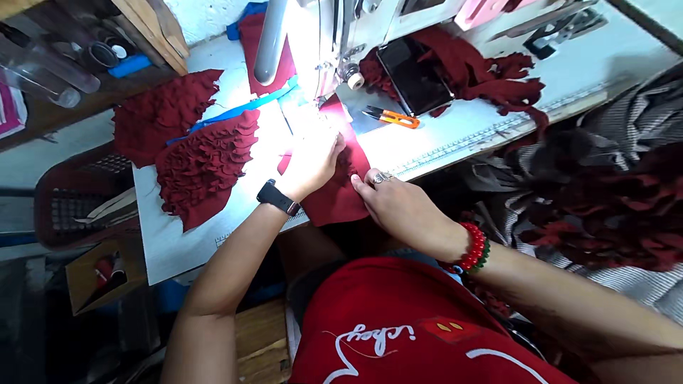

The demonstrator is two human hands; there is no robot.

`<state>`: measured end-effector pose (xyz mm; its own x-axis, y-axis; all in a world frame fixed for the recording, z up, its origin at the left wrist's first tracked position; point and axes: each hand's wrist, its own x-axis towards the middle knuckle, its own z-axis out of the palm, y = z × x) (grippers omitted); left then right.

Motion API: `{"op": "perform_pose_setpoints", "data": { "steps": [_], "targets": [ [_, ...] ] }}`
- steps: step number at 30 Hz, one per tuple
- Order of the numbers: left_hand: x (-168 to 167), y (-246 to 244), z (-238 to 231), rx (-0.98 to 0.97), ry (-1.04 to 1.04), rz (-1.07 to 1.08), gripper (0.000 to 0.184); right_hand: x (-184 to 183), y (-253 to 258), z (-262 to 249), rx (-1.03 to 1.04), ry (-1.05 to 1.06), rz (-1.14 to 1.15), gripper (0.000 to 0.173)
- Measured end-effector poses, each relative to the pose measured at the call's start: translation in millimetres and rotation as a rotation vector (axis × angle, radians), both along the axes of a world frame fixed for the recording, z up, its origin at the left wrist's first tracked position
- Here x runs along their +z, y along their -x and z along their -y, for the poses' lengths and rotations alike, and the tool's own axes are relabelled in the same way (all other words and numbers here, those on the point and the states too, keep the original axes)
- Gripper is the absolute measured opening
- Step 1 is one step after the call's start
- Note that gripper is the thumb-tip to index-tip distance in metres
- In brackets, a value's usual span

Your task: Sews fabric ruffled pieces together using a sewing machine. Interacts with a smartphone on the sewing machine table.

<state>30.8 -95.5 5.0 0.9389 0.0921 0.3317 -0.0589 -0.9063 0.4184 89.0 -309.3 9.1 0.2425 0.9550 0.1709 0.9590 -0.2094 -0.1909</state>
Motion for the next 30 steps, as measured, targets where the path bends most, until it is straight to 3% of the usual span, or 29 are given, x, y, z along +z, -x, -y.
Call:
{"op": "perform_pose_setpoints", "data": {
  "steps": [9,15,17,20,22,27,30],
  "targets": [
    [9,38,-2,0.176,0.123,0.064,0.015,19,-19,-10,0.110,0.036,-0.013,0.026],
    [11,30,-23,0.288,0.148,0.048,0.022,30,-55,-39,0.234,0.010,0.007,0.005],
    [15,17,-29,0.337,0.104,0.020,0.027,37,-64,-49,0.218,0.091,0.047,0.025],
    [11,-6,-34,0.413,0.004,-0.038,0.031,50,-76,-69,0.197,0.262,0.077,0.084],
    [9,-15,-33,0.452,-0.039,-0.096,0.032,56,-82,-84,0.207,0.356,0.100,0.108],
    [-2,-19,-35,0.459,-0.135,-0.112,0.033,53,-90,-100,0.273,0.388,0.154,0.125],
    [-5,-15,-39,0.393,-0.156,-0.085,0.033,51,-93,-103,0.303,0.408,0.212,0.120]
  ]
}}
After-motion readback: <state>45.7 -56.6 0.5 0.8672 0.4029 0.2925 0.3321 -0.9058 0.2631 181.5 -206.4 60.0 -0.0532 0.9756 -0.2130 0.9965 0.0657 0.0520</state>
